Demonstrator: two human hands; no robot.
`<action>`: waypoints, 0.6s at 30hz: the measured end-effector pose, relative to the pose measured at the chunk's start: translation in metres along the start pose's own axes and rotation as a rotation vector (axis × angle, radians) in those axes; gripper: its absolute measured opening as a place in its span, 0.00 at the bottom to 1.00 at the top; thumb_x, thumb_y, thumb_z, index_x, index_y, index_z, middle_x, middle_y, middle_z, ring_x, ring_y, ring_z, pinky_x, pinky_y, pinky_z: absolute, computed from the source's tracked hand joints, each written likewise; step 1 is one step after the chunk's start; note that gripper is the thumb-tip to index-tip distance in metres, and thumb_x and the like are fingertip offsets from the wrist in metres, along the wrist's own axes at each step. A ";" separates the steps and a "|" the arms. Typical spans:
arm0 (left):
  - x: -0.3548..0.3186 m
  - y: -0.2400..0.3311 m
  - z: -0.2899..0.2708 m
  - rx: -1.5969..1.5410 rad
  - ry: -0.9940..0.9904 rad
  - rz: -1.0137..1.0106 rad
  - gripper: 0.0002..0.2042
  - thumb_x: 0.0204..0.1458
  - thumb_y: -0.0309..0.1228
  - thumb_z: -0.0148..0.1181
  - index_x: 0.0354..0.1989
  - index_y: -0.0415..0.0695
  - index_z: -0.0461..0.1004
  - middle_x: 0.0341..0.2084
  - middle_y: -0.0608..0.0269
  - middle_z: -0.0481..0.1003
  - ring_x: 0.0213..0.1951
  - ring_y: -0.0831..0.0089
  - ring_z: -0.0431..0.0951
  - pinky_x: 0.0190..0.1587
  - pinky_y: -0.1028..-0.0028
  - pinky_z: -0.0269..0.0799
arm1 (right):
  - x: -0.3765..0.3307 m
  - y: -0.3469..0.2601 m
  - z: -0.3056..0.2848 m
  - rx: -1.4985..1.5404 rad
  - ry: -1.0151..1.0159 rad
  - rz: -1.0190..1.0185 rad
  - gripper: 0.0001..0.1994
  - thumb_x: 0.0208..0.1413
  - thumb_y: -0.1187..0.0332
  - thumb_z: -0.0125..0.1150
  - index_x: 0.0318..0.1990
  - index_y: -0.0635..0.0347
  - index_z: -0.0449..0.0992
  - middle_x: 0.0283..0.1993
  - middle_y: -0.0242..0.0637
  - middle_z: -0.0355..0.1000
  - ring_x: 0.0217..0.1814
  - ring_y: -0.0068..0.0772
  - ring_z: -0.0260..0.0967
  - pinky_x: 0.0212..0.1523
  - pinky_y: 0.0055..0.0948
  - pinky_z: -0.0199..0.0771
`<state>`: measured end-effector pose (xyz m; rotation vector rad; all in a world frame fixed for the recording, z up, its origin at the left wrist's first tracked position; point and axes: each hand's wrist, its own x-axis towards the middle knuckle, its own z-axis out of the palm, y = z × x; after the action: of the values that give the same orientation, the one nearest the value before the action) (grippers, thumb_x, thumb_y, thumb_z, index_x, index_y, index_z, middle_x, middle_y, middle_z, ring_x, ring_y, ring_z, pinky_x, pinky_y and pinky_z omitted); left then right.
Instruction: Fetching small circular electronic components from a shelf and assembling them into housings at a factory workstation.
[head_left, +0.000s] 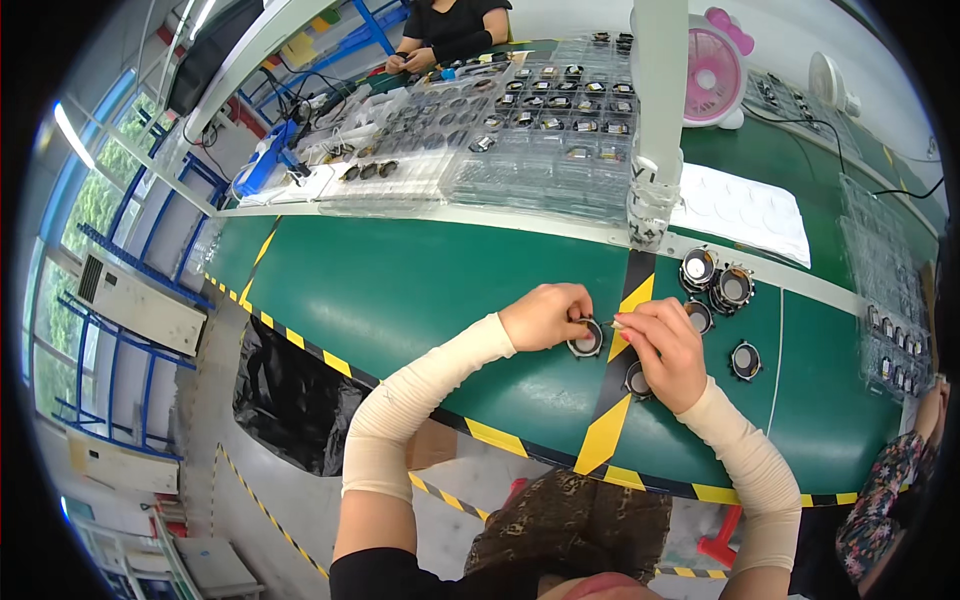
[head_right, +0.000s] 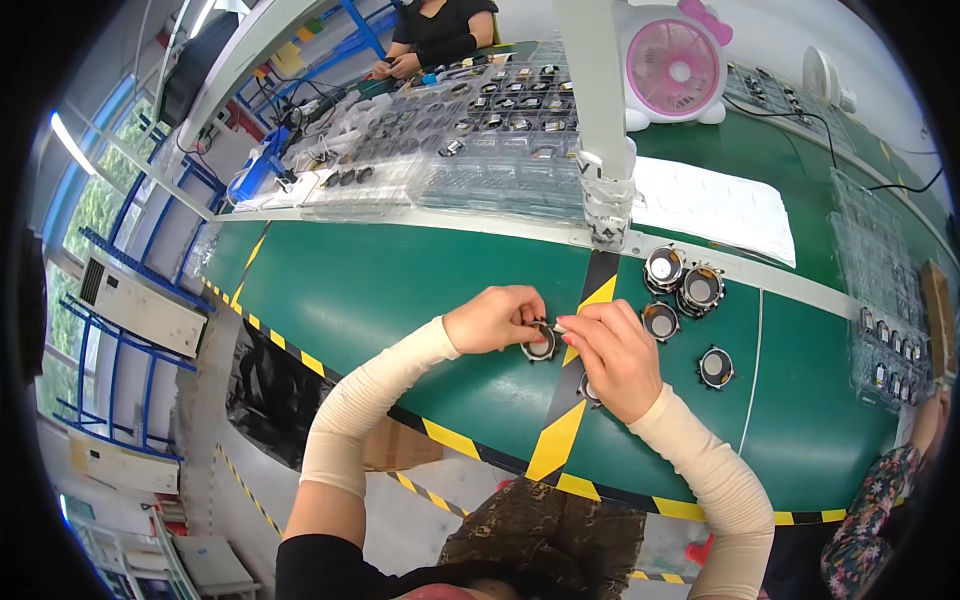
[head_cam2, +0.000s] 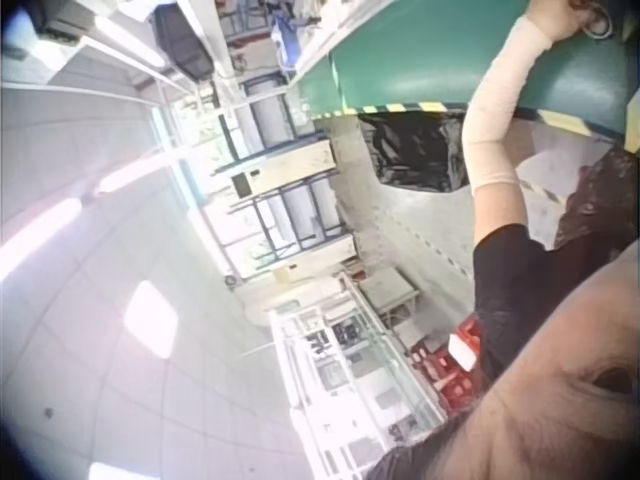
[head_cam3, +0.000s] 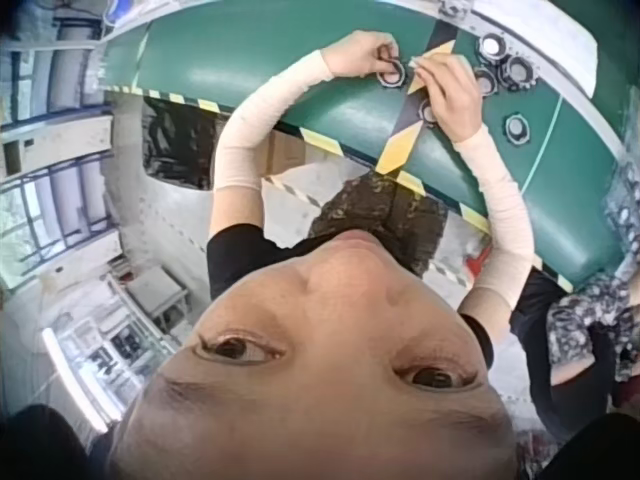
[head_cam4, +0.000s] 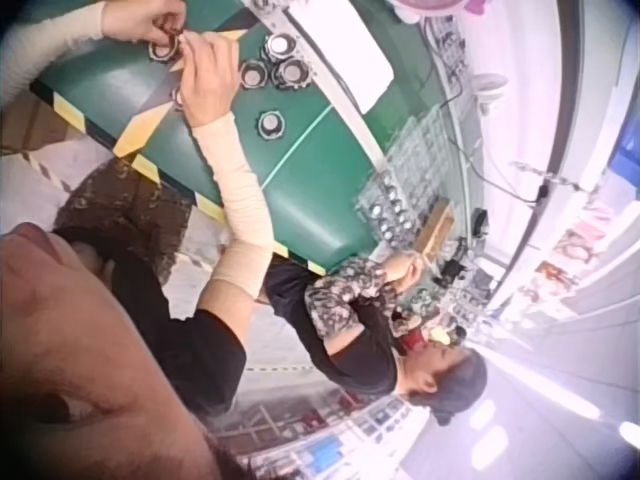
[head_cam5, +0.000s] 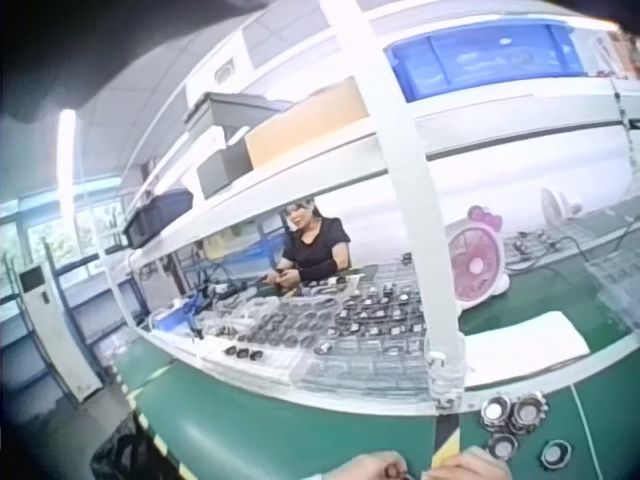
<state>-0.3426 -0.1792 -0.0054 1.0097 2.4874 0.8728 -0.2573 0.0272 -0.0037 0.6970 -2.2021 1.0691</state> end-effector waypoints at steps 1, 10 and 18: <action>0.000 0.002 -0.001 -0.171 0.028 -0.062 0.12 0.44 0.27 0.66 0.35 0.38 0.70 0.27 0.54 0.76 0.31 0.59 0.78 0.34 0.66 0.73 | 0.000 0.000 0.000 -0.002 -0.001 0.004 0.09 0.46 0.78 0.63 0.38 0.62 0.77 0.34 0.38 0.69 0.35 0.38 0.67 0.33 0.32 0.68; 0.007 -0.007 0.014 -0.762 0.225 -0.165 0.27 0.57 0.20 0.48 0.65 0.50 0.56 0.30 0.64 0.69 0.22 0.80 0.73 0.23 0.78 0.75 | -0.001 0.012 0.001 -0.041 0.007 0.153 0.09 0.50 0.78 0.59 0.40 0.62 0.76 0.35 0.39 0.69 0.38 0.42 0.67 0.37 0.33 0.69; 0.006 -0.019 0.033 -0.906 0.218 -0.131 0.33 0.50 0.15 0.58 0.65 0.45 0.56 0.41 0.57 0.74 0.33 0.77 0.77 0.36 0.77 0.78 | -0.004 0.023 0.008 -0.034 -0.080 0.145 0.10 0.51 0.79 0.57 0.42 0.63 0.75 0.38 0.41 0.69 0.41 0.43 0.67 0.40 0.34 0.69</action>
<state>-0.3411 -0.1718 -0.0430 0.4382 1.8804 1.8742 -0.2720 0.0341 -0.0226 0.5821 -2.3642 1.0890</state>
